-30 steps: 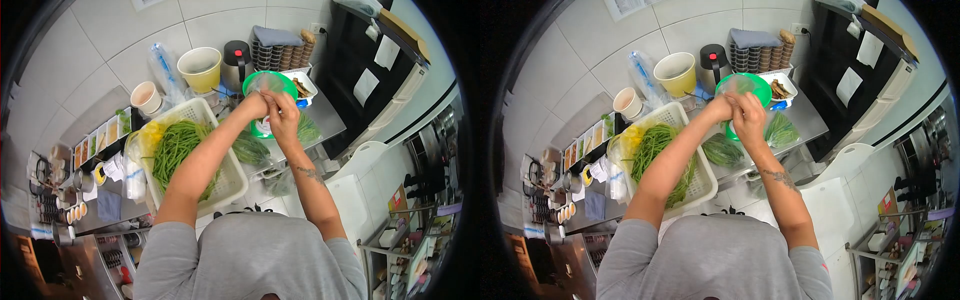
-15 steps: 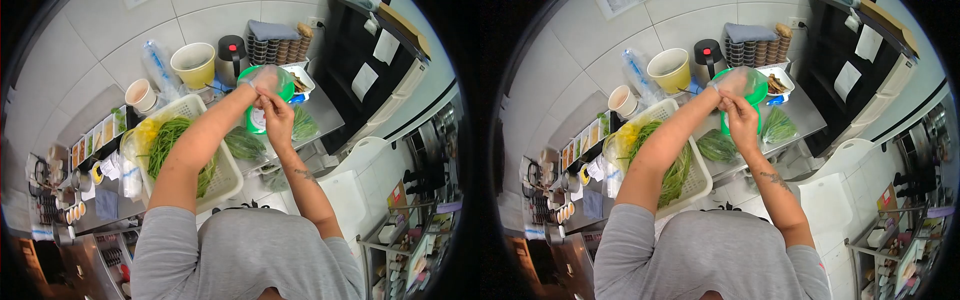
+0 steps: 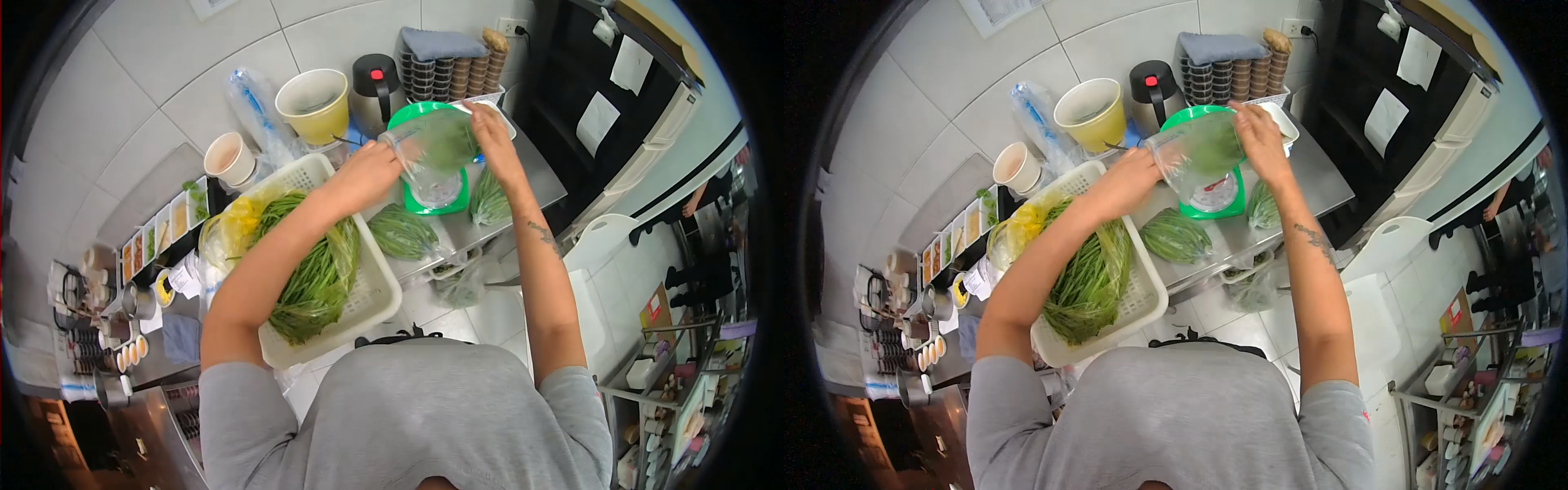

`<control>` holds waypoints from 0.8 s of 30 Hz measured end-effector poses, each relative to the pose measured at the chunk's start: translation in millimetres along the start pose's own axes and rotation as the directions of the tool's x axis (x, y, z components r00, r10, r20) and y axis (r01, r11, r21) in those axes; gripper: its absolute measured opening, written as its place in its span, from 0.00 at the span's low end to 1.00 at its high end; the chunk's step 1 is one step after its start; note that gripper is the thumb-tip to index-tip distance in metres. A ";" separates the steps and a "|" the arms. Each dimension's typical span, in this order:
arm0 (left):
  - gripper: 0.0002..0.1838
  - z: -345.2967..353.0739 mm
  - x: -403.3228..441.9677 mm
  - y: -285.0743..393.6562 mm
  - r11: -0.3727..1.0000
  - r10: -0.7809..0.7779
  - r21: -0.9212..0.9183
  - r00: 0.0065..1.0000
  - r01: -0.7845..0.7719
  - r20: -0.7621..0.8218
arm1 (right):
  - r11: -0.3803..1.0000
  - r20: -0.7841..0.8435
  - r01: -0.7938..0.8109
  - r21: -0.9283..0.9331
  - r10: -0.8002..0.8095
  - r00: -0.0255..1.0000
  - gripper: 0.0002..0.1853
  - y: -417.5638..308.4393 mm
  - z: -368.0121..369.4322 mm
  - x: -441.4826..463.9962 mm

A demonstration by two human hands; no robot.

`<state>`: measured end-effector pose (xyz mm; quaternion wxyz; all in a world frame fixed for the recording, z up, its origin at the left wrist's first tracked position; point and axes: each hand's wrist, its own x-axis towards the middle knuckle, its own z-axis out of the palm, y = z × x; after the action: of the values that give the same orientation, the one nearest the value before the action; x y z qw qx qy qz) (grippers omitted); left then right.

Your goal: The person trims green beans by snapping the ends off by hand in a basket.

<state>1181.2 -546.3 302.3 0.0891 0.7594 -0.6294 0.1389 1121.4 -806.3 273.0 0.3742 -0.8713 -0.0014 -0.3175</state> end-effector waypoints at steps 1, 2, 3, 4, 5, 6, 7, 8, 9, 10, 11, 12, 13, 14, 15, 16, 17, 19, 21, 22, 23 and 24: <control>0.23 1.3 -0.5 1.3 0.996 -0.064 -0.074 0.995 0.059 -0.076 | 0.997 0.002 -0.039 0.066 0.039 0.999 0.25 1.0 -3.5 2.3; 0.22 5.1 -0.5 5.7 0.981 -0.141 -0.156 0.979 0.118 -0.145 | 0.988 0.015 -0.080 0.132 0.079 0.997 0.26 1.5 -2.8 1.5; 0.20 8.8 -0.8 13.1 0.954 -0.227 -0.242 0.952 0.176 -0.206 | 0.988 0.031 -0.103 0.116 0.100 0.995 0.26 2.3 2.3 -0.5; 0.18 14.5 6.9 15.6 0.944 -0.263 -0.241 0.955 0.224 -0.139 | 0.988 0.039 -0.114 0.101 0.111 0.993 0.27 1.4 7.4 2.9; 0.15 20.4 18.7 16.3 0.933 -0.298 -0.235 0.952 0.274 -0.075 | 0.989 0.048 -0.122 0.086 0.118 0.992 0.27 -0.3 11.5 5.1; 0.13 19.5 23.4 17.5 0.919 -0.334 -0.226 0.942 0.323 -0.013 | 0.989 0.022 -0.111 0.101 0.109 0.994 0.26 -6.5 10.7 6.5; 0.11 17.7 18.7 19.1 0.928 -0.307 -0.241 0.950 0.285 -0.059 | 0.992 -0.030 -0.105 0.069 0.107 0.994 0.26 -6.0 9.1 6.5; 0.09 15.7 12.9 21.3 0.936 -0.277 -0.253 0.955 0.243 -0.105 | 0.994 -0.083 -0.099 0.036 0.102 0.991 0.25 -1.1 2.0 6.9; 0.07 9.7 7.7 24.4 0.945 -0.242 -0.261 0.959 0.198 -0.149 | 0.995 -0.142 -0.098 0.005 0.098 0.985 0.25 5.7 -6.3 7.4; 0.07 0.8 -3.5 26.7 0.933 -0.261 -0.295 0.951 0.204 -0.168 | 0.993 -0.188 -0.116 0.011 0.116 0.975 0.24 15.2 -17.8 5.1; 0.06 -11.3 -20.9 26.8 0.921 -0.279 -0.330 0.943 0.208 -0.184 | 0.990 -0.235 -0.137 0.018 0.137 0.962 0.24 24.7 -26.5 1.6; 0.06 -21.2 -38.5 26.3 0.906 -0.298 -0.367 0.934 0.211 -0.198 | 0.987 -0.305 -0.146 0.061 0.157 0.939 0.23 19.1 -34.3 -7.6; 0.07 -30.1 -55.7 24.1 0.871 -0.400 -0.347 0.912 0.348 -0.090 | 0.986 -0.398 -0.157 0.047 0.163 0.903 0.20 -4.8 -39.9 -20.4; 0.08 -37.8 -72.1 20.8 0.822 -0.500 -0.308 0.866 0.480 0.015 | 0.972 -0.361 -0.202 0.119 0.232 0.903 0.18 -21.2 -45.7 -30.3; 0.09 -39.3 -87.2 17.1 0.787 -0.553 -0.219 0.817 0.576 0.162 | 0.951 -0.312 -0.245 0.189 0.295 0.903 0.15 -33.6 -46.3 -40.8; 0.11 -36.9 -102.1 12.4 0.745 -0.606 -0.117 0.740 0.657 0.292 | 0.937 -0.215 -0.212 0.278 0.275 0.937 0.12 -44.3 -40.6 -51.5; 0.12 -33.5 -113.9 10.7 0.696 -0.654 -0.006 0.637 0.718 0.407 | 0.912 -0.117 -0.184 0.366 0.242 0.963 0.10 -56.6 -32.9 -61.3; 0.15 -23.0 -124.6 33.3 0.645 -0.658 0.007 0.550 0.764 0.514 | 0.865 0.177 -0.255 0.432 0.196 0.965 0.08 -88.7 -6.3 -82.5; 0.17 16.5 -136.5 61.4 0.619 -0.738 -0.013 0.587 0.785 0.333 | 0.718 0.478 -0.435 0.544 0.161 0.864 0.09 -129.1 28.8 -100.8; 0.18 23.9 -138.9 68.8 0.647 -0.729 0.030 0.607 0.762 0.318 | 0.750 0.522 -0.365 0.551 0.031 0.852 0.11 -134.5 54.2 -111.1; 0.19 25.3 -142.5 70.7 0.676 -0.716 0.075 0.629 0.733 0.302 | 0.774 0.557 -0.289 0.564 -0.098 0.825 0.14 -134.8 79.8 -120.9; 0.19 21.9 -149.3 69.3 0.699 -0.684 0.017 0.662 0.715 0.306 | 0.891 0.536 -0.090 0.445 -0.185 0.824 0.16 -143.8 93.3 -127.1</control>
<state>1090.1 -427.3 230.6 0.0821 0.9486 -0.3012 -0.0515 1036.9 -612.0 247.8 0.5404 -0.8140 -0.2081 -0.0456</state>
